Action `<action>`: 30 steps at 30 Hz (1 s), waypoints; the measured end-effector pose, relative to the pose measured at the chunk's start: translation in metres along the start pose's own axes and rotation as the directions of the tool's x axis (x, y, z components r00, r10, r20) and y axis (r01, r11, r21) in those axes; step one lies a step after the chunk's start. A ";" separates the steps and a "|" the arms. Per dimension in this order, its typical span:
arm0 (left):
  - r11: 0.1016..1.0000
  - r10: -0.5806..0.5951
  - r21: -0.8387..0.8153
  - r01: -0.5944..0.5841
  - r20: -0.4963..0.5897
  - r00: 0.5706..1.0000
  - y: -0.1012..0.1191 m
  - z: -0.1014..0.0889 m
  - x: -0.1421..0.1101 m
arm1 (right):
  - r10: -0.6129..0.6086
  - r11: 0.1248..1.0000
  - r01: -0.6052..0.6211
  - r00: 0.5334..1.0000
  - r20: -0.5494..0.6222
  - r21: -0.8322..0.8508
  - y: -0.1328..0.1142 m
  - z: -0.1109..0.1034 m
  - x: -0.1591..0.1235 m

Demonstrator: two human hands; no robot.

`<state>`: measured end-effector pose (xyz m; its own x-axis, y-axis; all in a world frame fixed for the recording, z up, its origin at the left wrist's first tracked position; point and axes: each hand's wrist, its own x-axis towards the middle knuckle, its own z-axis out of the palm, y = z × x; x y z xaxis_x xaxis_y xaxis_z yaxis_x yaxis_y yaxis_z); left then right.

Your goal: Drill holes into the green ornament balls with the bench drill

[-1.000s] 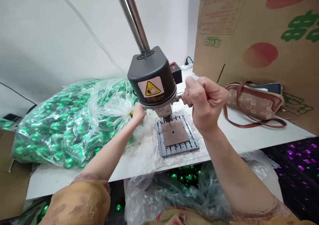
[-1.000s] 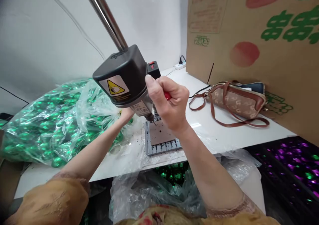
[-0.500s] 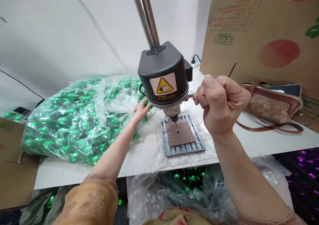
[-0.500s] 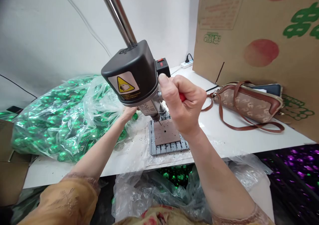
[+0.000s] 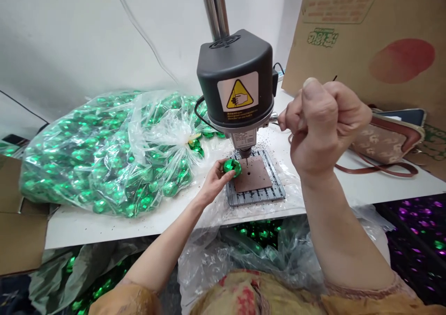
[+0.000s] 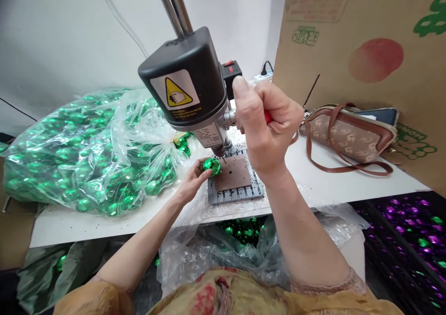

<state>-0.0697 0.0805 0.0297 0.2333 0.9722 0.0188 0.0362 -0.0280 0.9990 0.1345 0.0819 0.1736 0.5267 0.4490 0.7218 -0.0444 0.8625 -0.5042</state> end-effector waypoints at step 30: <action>0.907 0.216 0.360 -0.218 0.047 0.975 -0.025 0.035 0.013 | -0.047 0.999 0.047 0.998 0.031 -0.001 -0.003 -0.002 -0.001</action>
<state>-0.0338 0.0859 0.0037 0.2808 0.9312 0.2324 0.3315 -0.3213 0.8870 0.1357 0.0791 0.1736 0.5016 0.4154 0.7588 -0.0189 0.8822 -0.4705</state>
